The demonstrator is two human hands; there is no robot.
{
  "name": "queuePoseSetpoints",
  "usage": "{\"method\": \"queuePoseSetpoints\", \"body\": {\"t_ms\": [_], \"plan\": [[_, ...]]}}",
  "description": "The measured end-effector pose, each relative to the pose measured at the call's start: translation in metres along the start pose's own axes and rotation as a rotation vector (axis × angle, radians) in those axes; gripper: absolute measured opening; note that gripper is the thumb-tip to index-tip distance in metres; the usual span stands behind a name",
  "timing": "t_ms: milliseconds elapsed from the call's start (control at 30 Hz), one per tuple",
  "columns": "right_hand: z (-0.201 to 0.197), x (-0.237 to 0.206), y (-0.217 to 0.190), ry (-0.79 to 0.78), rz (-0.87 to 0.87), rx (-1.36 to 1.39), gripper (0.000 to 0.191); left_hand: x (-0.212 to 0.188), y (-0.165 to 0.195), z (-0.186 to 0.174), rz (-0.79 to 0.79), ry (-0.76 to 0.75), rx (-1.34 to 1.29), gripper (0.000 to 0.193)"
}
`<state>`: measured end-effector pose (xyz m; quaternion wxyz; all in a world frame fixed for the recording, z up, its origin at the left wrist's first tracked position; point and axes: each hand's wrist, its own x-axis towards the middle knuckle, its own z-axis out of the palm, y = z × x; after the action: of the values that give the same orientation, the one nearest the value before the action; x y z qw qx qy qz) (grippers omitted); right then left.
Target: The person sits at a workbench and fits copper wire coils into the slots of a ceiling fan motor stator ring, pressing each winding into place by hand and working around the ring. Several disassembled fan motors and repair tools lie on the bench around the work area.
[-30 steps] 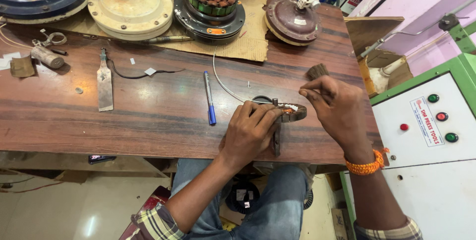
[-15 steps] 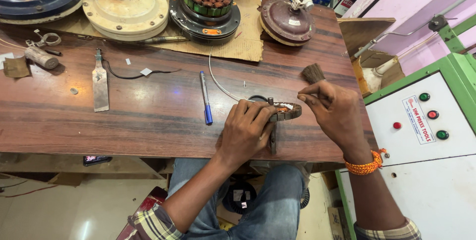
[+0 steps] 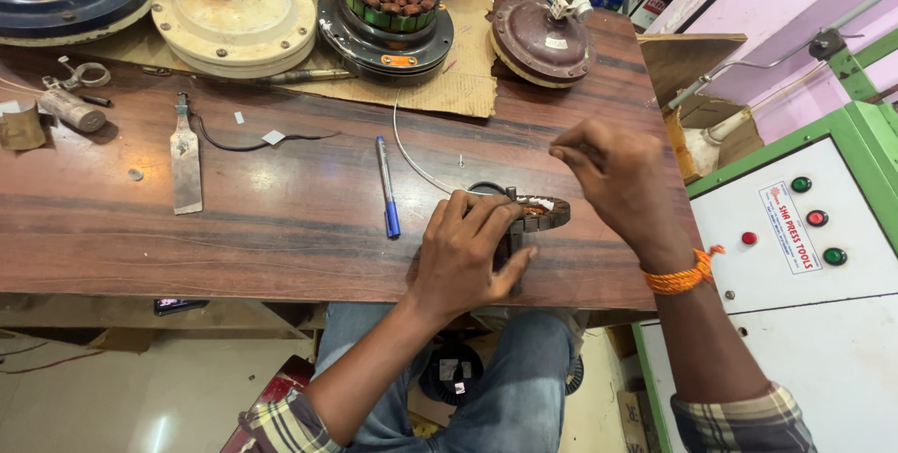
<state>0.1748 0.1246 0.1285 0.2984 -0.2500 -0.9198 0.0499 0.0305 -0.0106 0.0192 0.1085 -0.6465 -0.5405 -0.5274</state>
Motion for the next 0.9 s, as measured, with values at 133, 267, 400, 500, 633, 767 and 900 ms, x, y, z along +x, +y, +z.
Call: {"method": "queuePoseSetpoints", "body": {"t_ms": [133,267,400,500,633,767,900], "plan": [[0.021,0.011,0.007,-0.029,-0.102,-0.066,0.011,0.019,0.006,-0.008,-0.337,-0.098,-0.140,0.046],[0.032,0.010,0.009,-0.057,-0.096,-0.086,0.012,0.058,-0.015,0.007,-0.703,-0.396,-0.248,0.057],[0.028,0.004,0.001,-0.057,-0.047,-0.066,0.009,0.063,-0.042,0.020,-0.773,-0.529,-0.588,0.024],[0.019,-0.004,-0.012,-0.094,0.077,-0.028,0.010,0.052,-0.053,0.026,-0.682,-0.535,-0.732,0.018],[0.004,-0.027,-0.034,-0.145,0.185,0.055,0.012,0.046,-0.068,0.019,-0.467,-0.521,-0.688,0.023],[0.005,-0.047,-0.050,-0.105,0.188,0.021,0.016,0.049,-0.076,0.011,-0.299,-0.514,-0.607,0.024],[0.014,-0.068,-0.050,-0.032,0.336,0.003,0.014,0.054,-0.075,0.009,-0.197,-0.526,-0.502,0.026]]}}
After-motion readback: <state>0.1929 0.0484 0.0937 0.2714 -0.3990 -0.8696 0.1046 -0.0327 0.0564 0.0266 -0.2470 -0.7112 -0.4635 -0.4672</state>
